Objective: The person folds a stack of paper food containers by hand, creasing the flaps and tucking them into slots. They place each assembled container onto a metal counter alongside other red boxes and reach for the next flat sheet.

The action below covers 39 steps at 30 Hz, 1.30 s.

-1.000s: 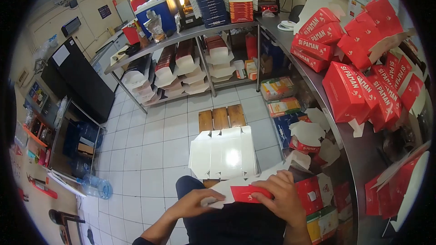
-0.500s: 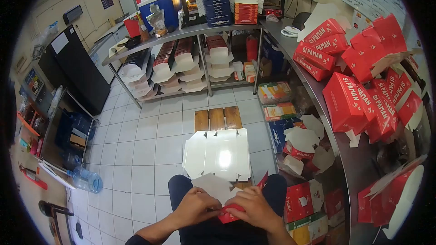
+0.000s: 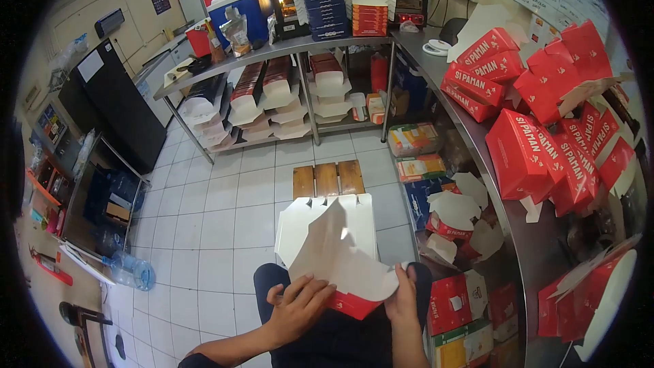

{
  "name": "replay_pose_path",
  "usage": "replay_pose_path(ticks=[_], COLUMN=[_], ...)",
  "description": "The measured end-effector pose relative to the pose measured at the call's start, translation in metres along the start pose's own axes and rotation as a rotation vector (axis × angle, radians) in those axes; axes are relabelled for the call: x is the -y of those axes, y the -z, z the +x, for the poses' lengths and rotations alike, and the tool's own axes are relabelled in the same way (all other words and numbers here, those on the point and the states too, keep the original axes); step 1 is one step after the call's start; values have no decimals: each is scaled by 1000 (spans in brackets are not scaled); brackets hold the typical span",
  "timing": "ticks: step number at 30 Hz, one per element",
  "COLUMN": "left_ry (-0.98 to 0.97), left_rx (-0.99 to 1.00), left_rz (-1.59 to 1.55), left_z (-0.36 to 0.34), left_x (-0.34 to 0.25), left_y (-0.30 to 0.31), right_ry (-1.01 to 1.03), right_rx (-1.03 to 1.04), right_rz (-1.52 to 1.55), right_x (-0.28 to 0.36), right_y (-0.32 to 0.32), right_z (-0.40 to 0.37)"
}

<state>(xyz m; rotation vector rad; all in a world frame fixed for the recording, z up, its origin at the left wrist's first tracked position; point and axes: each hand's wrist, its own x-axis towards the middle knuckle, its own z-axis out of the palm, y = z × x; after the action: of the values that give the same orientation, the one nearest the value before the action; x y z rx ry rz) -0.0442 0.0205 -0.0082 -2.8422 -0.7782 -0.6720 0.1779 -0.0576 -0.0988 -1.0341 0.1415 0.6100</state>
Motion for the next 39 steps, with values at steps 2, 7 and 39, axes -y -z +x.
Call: replay_pose_path(ticks=[2,7,39], left_ry=[2,339,803], left_rx=[-19,370,-265], left_rz=[23,-623,-1678], left_z=[-12,-7,30], left_x=[0,-1,-56], left_y=[-14,-10,-4], right_ry=[-572,109,896], right_rx=[176,163,675], right_rz=[130,10,-511], right_x=[-14,-7,7], right_y=[45,2,-37], right_z=[34,-5,-76])
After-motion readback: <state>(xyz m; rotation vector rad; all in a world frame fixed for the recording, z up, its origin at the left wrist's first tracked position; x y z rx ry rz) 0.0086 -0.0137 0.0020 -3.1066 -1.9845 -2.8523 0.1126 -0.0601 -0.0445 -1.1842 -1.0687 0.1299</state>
